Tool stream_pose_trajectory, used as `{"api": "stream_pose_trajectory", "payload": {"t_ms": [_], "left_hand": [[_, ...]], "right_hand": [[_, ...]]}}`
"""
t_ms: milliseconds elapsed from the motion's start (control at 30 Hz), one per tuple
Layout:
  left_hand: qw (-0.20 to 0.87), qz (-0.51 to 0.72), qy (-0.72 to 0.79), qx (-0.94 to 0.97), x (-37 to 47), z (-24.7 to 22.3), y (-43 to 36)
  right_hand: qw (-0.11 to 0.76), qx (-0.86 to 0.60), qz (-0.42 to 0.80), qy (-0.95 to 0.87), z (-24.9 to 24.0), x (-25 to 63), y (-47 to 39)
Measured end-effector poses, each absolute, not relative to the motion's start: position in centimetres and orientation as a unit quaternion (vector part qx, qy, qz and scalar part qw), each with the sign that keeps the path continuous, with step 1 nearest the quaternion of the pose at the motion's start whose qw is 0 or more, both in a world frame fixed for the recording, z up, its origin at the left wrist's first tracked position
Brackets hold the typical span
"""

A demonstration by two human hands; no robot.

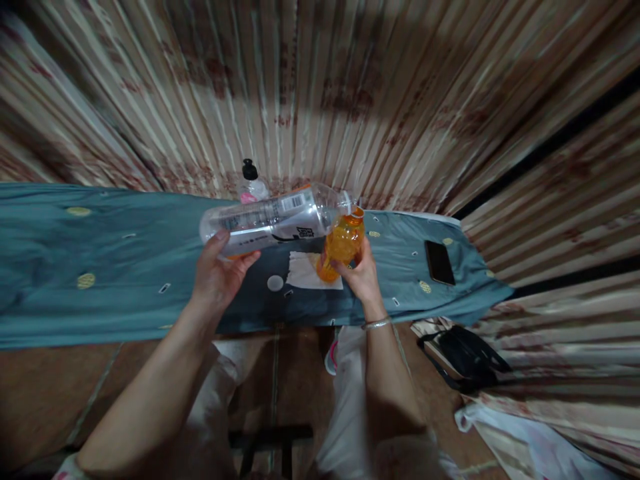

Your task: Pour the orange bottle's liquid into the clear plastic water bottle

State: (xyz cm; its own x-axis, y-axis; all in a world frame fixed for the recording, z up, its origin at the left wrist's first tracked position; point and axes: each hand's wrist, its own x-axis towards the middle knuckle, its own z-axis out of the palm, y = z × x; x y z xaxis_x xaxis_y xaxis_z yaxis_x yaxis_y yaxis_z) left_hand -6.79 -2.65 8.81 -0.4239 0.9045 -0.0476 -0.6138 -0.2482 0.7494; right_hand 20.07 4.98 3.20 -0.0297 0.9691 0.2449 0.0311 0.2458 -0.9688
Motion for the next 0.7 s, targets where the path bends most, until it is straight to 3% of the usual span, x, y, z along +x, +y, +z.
{"api": "stream_pose_trajectory", "payload": {"t_ms": [300, 567, 700], "left_hand": [[0.562, 0.741, 0.348, 0.115, -7.0, 7.7, -2.2], [0.625, 0.709, 0.317, 0.08, -6.7, 8.4, -3.0], [0.626, 0.708, 0.321, 0.061, -6.7, 8.7, -3.7]], "right_hand": [[0.55, -0.433, 0.431, -0.569, 3.3, 19.5, 4.6], [0.561, -0.481, 0.149, -0.657, 8.1, 19.4, 0.9], [0.576, -0.434, 0.141, -0.678, 10.7, 16.0, -2.5]]}}
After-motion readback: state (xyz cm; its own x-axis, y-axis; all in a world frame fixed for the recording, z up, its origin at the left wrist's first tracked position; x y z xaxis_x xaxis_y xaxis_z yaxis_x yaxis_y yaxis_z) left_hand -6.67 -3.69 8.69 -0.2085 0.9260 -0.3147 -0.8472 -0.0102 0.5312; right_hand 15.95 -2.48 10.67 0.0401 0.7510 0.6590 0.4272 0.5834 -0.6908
